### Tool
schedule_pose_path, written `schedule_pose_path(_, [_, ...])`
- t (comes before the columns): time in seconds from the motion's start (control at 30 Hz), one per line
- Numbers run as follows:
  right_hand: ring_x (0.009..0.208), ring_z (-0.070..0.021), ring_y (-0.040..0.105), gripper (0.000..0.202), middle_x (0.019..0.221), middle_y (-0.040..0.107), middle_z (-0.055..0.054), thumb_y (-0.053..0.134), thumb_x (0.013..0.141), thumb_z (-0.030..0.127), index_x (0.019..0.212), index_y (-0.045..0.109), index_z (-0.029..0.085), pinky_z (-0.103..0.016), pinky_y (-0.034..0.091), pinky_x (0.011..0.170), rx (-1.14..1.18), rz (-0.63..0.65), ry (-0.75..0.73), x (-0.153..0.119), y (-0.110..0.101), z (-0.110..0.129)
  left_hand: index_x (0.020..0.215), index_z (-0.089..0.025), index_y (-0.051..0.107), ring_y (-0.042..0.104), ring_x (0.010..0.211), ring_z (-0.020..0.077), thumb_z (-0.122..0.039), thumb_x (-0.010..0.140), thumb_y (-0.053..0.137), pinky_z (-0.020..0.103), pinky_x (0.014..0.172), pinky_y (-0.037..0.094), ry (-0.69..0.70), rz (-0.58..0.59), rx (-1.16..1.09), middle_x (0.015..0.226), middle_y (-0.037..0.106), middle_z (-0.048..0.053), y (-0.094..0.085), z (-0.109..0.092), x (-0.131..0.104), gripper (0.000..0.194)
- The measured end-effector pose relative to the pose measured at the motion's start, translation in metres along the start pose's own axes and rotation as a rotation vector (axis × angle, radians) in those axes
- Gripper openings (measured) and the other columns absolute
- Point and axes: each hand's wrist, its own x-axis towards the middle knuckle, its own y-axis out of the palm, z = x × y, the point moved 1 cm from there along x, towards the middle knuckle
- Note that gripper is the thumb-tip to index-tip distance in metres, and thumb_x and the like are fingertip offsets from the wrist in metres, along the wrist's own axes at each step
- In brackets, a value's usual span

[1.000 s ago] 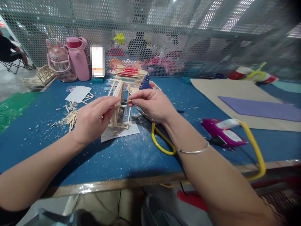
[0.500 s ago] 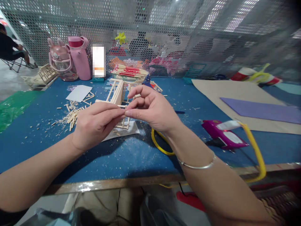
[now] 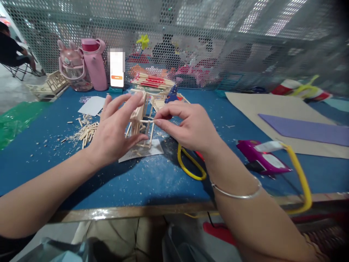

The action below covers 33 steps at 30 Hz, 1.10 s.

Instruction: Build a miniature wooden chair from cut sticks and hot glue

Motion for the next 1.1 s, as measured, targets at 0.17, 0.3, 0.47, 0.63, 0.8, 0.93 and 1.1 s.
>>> schedule_pose_path(0.17, [0.073, -0.0155, 0.057, 0.012, 0.072, 0.066, -0.002, 0.058, 0.081, 0.022, 0.076, 0.067, 0.017, -0.032, 0.036, 0.073, -0.232, 0.078, -0.146, -0.001, 0.007, -0.006, 0.146, -0.024, 0.012, 0.057, 0.113, 0.0258, -0.028, 0.079, 0.063, 0.064, 0.110, 0.008, -0.040, 0.205, -0.049, 0.099, 0.072, 0.004, 0.007, 0.009, 0.010, 0.084])
schedule_pose_path(0.3, [0.073, -0.0160, 0.056, 0.014, 0.071, 0.065, -0.001, 0.056, 0.082, 0.025, 0.077, 0.066, 0.018, -0.035, 0.033, 0.077, -0.265, 0.088, -0.139, -0.002, 0.013, -0.004, 0.145, -0.024, 0.012, 0.065, 0.099, 0.0234, -0.030, 0.080, 0.061, 0.063, 0.107, 0.019, -0.011, 0.249, -0.119, 0.088, 0.072, 0.002, 0.007, 0.014, 0.017, 0.082])
schedule_pose_path(0.47, [0.071, -0.0161, 0.055, 0.013, 0.070, 0.065, -0.001, 0.054, 0.082, 0.025, 0.075, 0.064, 0.019, -0.035, 0.031, 0.077, -0.317, 0.076, -0.116, -0.002, 0.013, -0.002, 0.143, -0.027, 0.017, 0.067, 0.092, 0.0229, -0.029, 0.080, 0.061, 0.065, 0.104, 0.021, -0.022, 0.271, -0.165, 0.085, 0.072, 0.000, 0.007, 0.015, 0.021, 0.077])
schedule_pose_path(0.63, [0.069, -0.0157, 0.054, 0.014, 0.068, 0.063, 0.000, 0.054, 0.081, 0.025, 0.072, 0.063, 0.018, -0.035, 0.032, 0.077, -0.321, 0.051, -0.108, -0.003, 0.015, -0.001, 0.142, -0.025, 0.024, 0.069, 0.087, 0.0232, -0.029, 0.079, 0.062, 0.059, 0.100, 0.032, -0.045, 0.296, -0.192, 0.078, 0.073, 0.001, 0.006, 0.016, 0.023, 0.073])
schedule_pose_path(0.8, [0.066, -0.0142, 0.052, 0.010, 0.063, 0.059, 0.001, 0.058, 0.078, 0.022, 0.070, 0.060, 0.017, -0.034, 0.033, 0.074, -0.272, -0.001, -0.095, -0.003, 0.017, 0.000, 0.143, -0.026, 0.024, 0.070, 0.080, 0.0219, -0.029, 0.078, 0.062, 0.059, 0.099, 0.035, -0.041, 0.304, -0.204, 0.077, 0.073, 0.000, 0.007, 0.018, 0.023, 0.075])
schedule_pose_path(0.93, [0.066, -0.0111, 0.049, 0.009, 0.071, 0.055, 0.002, 0.060, 0.071, 0.016, 0.076, 0.053, 0.018, -0.028, 0.038, 0.066, 0.034, 0.003, 0.101, -0.001, 0.016, -0.002, 0.141, -0.027, 0.027, 0.070, 0.079, 0.0212, -0.027, 0.077, 0.062, 0.059, 0.099, 0.034, -0.056, 0.308, -0.213, 0.079, 0.073, -0.001, 0.007, 0.015, 0.024, 0.072])
schedule_pose_path(1.1, [0.062, -0.0088, 0.048, 0.010, 0.067, 0.053, 0.003, 0.061, 0.067, 0.014, 0.074, 0.054, 0.016, -0.024, 0.040, 0.060, 0.377, 0.119, 0.299, -0.001, 0.022, -0.013, 0.140, -0.026, 0.028, 0.070, 0.080, 0.0215, -0.026, 0.079, 0.060, 0.061, 0.101, 0.031, -0.070, 0.320, -0.231, 0.078, 0.073, 0.000, 0.004, 0.012, 0.025, 0.069])
